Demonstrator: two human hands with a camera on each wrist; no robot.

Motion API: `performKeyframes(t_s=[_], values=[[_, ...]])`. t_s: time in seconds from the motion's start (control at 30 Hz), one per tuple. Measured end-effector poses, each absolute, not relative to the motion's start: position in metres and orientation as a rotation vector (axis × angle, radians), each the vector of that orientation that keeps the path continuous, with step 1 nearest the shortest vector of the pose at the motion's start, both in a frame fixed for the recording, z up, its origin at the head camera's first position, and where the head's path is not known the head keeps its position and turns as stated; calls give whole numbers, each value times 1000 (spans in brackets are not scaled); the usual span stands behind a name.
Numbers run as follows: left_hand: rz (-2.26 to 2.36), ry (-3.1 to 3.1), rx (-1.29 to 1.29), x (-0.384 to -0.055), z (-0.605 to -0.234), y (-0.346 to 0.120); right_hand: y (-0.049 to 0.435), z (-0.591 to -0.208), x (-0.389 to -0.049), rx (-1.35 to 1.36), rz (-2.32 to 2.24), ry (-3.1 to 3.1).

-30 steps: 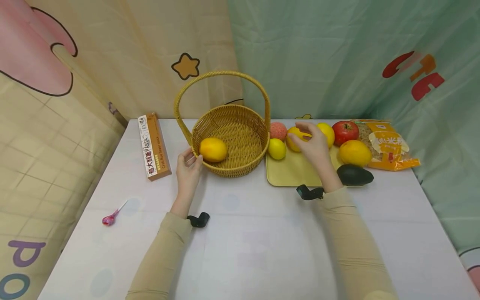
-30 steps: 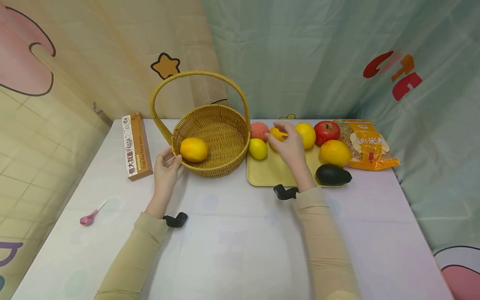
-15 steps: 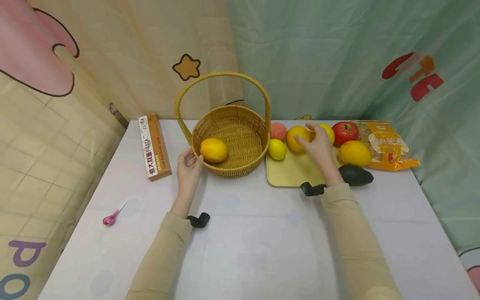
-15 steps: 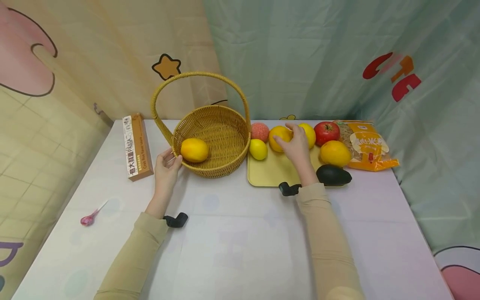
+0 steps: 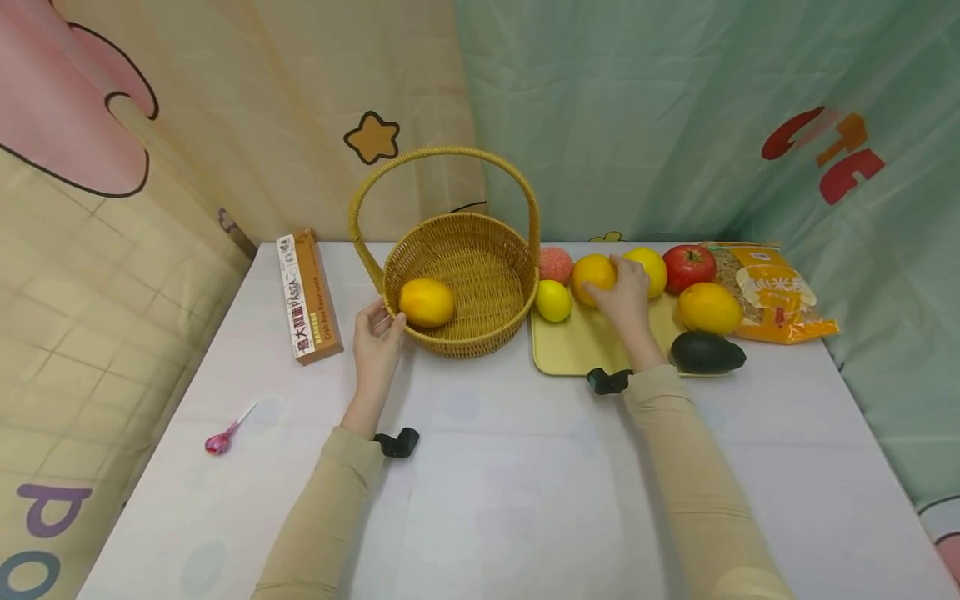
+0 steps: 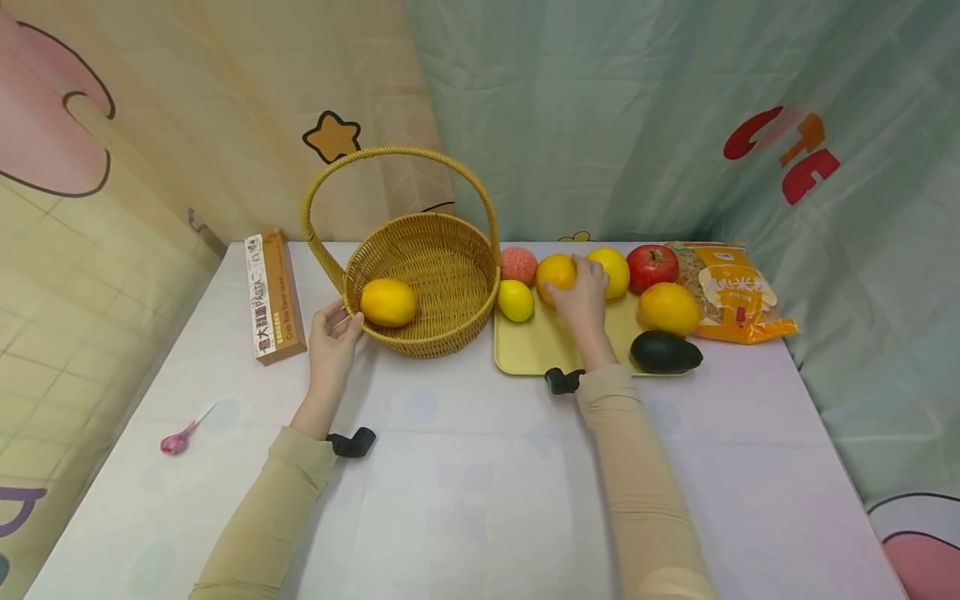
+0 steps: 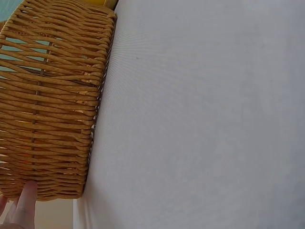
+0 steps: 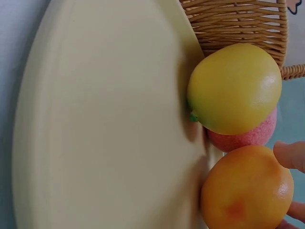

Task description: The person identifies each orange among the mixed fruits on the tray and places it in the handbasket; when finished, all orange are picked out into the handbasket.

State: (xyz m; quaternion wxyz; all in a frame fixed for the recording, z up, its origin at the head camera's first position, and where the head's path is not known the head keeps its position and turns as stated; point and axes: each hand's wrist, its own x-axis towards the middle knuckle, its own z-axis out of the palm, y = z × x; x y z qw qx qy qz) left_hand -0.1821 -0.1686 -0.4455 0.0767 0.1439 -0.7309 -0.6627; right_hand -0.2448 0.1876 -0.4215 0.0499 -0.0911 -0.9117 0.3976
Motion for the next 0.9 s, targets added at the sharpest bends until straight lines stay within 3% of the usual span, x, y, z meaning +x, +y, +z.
performKeyframes(t_s=[0.43, 0.9], values=[[-1989, -2172, 444, -182, -449, -168, 171, -439, -250, -331, 992, -2709], [-1976, -2177, 434, -183, -448, -166, 171, -427, -237, -373, 1200, -2602]])
